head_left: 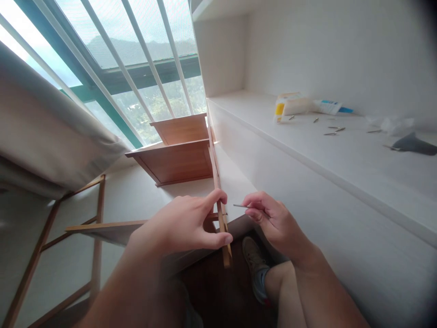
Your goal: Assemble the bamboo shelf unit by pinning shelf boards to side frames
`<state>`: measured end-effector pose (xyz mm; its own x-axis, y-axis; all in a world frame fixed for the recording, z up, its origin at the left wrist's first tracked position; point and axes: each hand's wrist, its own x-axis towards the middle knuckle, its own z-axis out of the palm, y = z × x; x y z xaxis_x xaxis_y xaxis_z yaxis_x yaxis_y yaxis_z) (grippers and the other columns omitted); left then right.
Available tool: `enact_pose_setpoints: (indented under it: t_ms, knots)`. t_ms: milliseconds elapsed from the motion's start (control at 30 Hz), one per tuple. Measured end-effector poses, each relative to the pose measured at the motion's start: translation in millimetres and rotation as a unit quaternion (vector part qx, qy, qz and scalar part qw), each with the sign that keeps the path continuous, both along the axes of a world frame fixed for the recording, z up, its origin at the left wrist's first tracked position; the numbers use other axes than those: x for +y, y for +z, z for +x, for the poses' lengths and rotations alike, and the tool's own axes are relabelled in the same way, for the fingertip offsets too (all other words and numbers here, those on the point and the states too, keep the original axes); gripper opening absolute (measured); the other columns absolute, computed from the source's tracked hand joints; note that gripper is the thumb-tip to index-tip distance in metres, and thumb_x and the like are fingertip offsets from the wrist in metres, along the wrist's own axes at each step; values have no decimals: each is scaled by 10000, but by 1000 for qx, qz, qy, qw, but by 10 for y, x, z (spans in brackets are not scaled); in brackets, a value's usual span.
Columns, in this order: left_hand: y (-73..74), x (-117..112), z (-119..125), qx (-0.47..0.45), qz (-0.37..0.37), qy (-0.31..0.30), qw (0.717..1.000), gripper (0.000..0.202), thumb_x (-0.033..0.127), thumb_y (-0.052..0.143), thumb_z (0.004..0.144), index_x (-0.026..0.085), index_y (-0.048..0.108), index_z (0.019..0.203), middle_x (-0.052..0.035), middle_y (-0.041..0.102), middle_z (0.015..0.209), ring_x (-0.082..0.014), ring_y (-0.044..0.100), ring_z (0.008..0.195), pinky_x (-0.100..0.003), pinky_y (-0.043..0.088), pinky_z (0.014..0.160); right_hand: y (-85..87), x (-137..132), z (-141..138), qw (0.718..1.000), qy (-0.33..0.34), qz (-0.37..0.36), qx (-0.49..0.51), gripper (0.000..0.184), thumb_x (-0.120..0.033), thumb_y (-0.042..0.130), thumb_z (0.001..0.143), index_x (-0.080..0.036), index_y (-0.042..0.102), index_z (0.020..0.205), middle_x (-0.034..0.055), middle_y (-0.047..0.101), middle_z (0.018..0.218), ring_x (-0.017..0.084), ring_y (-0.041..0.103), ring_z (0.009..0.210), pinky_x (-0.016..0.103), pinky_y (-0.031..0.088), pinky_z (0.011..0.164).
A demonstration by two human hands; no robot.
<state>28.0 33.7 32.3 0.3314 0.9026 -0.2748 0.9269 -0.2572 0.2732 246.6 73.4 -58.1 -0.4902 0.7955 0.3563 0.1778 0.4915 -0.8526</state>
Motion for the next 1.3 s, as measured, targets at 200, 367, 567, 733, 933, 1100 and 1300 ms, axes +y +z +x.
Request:
enact_pose_setpoints:
  t_ms: [200,367,567,733,933,1100,1300]
  knots:
    - [-27,15,-28,-24,-4,4,1000,583,721,535,740,318,448,1152,30,667,846,-214,606,707,-266,366,600,-18,61,-24,998,8,51,34,101,-192,553,916,-221,648,930,36,695,903,171,645,846,287,504,779]
    - [-26,26,-13,-29,-14,11,999,582,729,528,738,318,448,1143,34,669,814,-213,601,690,-269,369,599,-50,80,-41,995,16,78,58,216,-133,532,916,-243,685,1022,53,708,1052,195,649,981,343,515,866]
    - [-40,19,-9,-32,-8,15,999,589,716,548,728,320,463,1155,29,664,853,-211,612,705,-271,389,607,-55,70,-43,995,-6,82,57,286,-141,531,918,-278,698,1107,38,703,924,176,652,857,310,525,774]
    - [-36,18,-7,-42,-20,21,999,600,725,536,728,316,465,1163,24,669,856,-213,624,730,-263,383,595,-49,63,-79,995,-20,77,56,312,-149,519,927,-287,699,1142,42,688,950,170,645,880,301,522,783]
    - [-36,20,-9,-46,-25,22,998,604,724,538,730,323,461,1176,25,673,865,-212,623,743,-261,385,610,-79,51,-75,995,-37,66,59,225,-180,610,882,-269,737,1047,29,736,902,172,676,807,290,534,733]
    - [-33,23,-9,-52,-36,24,998,606,723,536,727,321,460,1175,30,665,828,-213,625,738,-264,383,610,-95,53,-49,993,-68,66,71,161,-202,648,857,-253,755,966,28,750,858,179,692,759,288,548,688]
    - [-39,13,-20,-43,-27,22,998,597,732,534,731,328,457,1164,34,667,855,-204,611,719,-263,375,601,-87,54,-43,989,-78,95,78,179,-164,656,846,-262,753,960,21,747,862,178,688,770,297,547,704]
